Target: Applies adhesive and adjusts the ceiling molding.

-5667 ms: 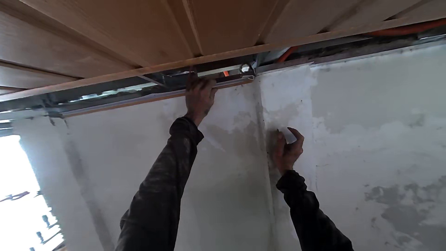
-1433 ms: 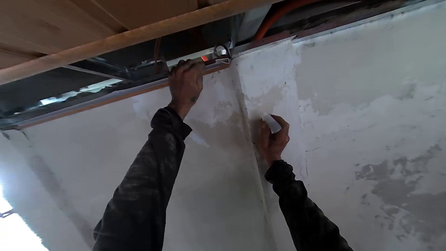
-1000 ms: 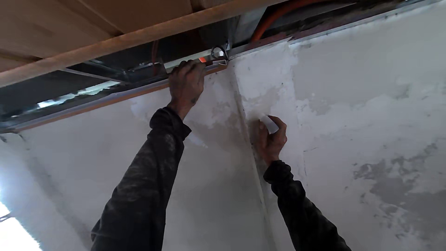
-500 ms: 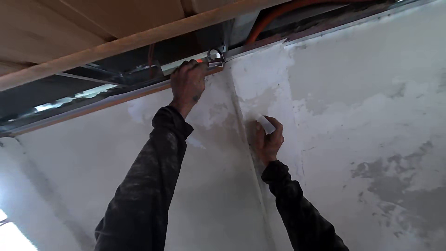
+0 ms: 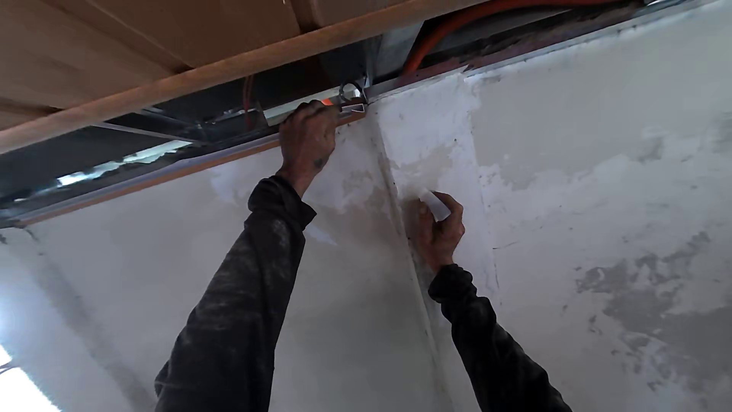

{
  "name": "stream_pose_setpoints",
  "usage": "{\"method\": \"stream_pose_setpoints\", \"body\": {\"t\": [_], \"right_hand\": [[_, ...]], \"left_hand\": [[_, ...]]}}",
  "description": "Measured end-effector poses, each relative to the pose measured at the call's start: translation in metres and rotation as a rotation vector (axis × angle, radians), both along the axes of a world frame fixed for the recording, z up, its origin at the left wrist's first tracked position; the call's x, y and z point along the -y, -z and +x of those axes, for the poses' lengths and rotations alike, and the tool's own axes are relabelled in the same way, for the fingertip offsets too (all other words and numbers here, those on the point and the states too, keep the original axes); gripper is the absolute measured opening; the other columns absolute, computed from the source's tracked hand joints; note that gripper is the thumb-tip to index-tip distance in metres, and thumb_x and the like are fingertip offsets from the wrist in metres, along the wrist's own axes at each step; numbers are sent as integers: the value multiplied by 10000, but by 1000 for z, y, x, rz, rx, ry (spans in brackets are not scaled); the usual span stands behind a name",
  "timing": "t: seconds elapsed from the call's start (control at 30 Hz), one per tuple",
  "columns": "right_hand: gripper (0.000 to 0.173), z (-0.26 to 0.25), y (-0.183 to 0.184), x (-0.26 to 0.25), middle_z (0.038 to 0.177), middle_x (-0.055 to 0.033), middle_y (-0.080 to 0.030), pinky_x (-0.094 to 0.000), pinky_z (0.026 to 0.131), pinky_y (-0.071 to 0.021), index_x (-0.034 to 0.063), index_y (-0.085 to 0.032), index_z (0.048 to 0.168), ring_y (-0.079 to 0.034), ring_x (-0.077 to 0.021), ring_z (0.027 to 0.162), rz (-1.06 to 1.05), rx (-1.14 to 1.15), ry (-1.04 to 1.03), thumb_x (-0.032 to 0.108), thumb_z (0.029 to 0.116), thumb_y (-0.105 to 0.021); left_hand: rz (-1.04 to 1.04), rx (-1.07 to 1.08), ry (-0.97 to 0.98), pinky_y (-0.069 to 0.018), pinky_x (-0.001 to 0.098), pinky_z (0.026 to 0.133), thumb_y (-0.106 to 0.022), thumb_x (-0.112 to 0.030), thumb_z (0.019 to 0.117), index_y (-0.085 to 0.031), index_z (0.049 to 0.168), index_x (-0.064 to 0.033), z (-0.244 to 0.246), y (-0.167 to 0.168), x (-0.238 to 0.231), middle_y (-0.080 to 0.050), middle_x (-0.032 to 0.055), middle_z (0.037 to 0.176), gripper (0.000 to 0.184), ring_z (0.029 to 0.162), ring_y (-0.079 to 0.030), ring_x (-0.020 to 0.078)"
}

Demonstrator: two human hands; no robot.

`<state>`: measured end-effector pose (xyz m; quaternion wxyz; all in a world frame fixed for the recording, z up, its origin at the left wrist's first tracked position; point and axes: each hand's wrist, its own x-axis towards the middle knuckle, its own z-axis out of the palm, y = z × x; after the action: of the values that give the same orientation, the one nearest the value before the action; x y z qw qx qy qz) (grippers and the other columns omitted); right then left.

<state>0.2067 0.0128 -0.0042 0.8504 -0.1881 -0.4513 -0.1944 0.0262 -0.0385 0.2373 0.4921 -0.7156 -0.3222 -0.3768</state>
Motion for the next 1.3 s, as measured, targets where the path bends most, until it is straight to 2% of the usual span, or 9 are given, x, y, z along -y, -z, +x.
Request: {"method": "stream_pose_setpoints", "body": {"t": [0.27,0.37,0.5,0.63,0.77,0.97,1.07,1.17,1.3], "right_hand": [[369,0,-1,1,1067,-164,-718,-307,817,-597,-60,-588,1234,-716,-156,933,-3,-6,5,243,1026,-611],[380,0,0,0,1075,-176,-718,-314,822,-601,-71,-585,1246,-720,-164,937,-1,-7,-11,219,1005,-633],[391,0,1,2,1087,-175,-717,-317,833,-593,-72,-577,1258,-714,-164,950,-24,2,-23,220,1003,-626],[373,0,-2,3,1068,-178,-713,-317,808,-598,-68,-584,1237,-713,-160,930,-21,-3,-20,224,1008,-617],[381,-1,-3,2,1038,-186,-708,-257,803,-583,-96,-577,1219,-705,-118,912,-10,-18,35,222,1010,-605],[405,-3,-6,3,995,-178,-708,-209,794,-581,-133,-554,1192,-705,-61,880,11,-17,59,231,1021,-594],[393,-5,-6,5,1018,-176,-711,-202,807,-577,-145,-547,1203,-702,-49,897,-17,-33,53,191,1005,-599],[380,-7,-5,6,1051,-172,-699,-189,843,-573,-157,-531,1217,-692,-34,930,-23,-39,58,156,1011,-593],[368,-11,-6,8,1064,-175,-695,-183,869,-570,-171,-522,1208,-692,-27,964,5,-57,62,130,1013,-604]], "left_hand": [[-31,31,-20,-511,620,894,-475,-173,1060,-730,1212,-65,1,0,1,-713,199,1167,316,1098,-677,416],[-30,14,-14,-511,607,914,-478,-165,1056,-736,1214,-72,0,-2,2,-713,198,1171,316,1105,-677,403],[-28,24,11,-514,613,878,-487,-185,1049,-745,1179,-79,0,-3,0,-722,183,1130,307,1072,-686,391],[-30,14,76,-529,562,932,-526,-210,1050,-751,1163,-66,2,-5,-2,-729,160,1163,291,1094,-695,345],[-43,8,123,-536,557,894,-528,-169,1034,-765,1111,-59,3,-7,-6,-730,152,1121,273,1059,-698,342],[-141,69,40,-499,590,963,-587,-239,1010,-725,1237,-86,-2,-10,9,-714,152,1234,307,1172,-668,352],[-200,64,-5,-478,599,993,-555,-246,1024,-737,1206,-90,-11,-12,10,-702,147,1260,301,1224,-636,349],[-166,39,58,-467,597,1012,-528,-216,1041,-762,1179,-126,-19,-9,5,-715,122,1258,287,1238,-636,336],[-100,33,95,-463,613,971,-524,-154,1025,-761,1187,-139,-20,-5,1,-725,136,1220,287,1194,-653,366]]}}
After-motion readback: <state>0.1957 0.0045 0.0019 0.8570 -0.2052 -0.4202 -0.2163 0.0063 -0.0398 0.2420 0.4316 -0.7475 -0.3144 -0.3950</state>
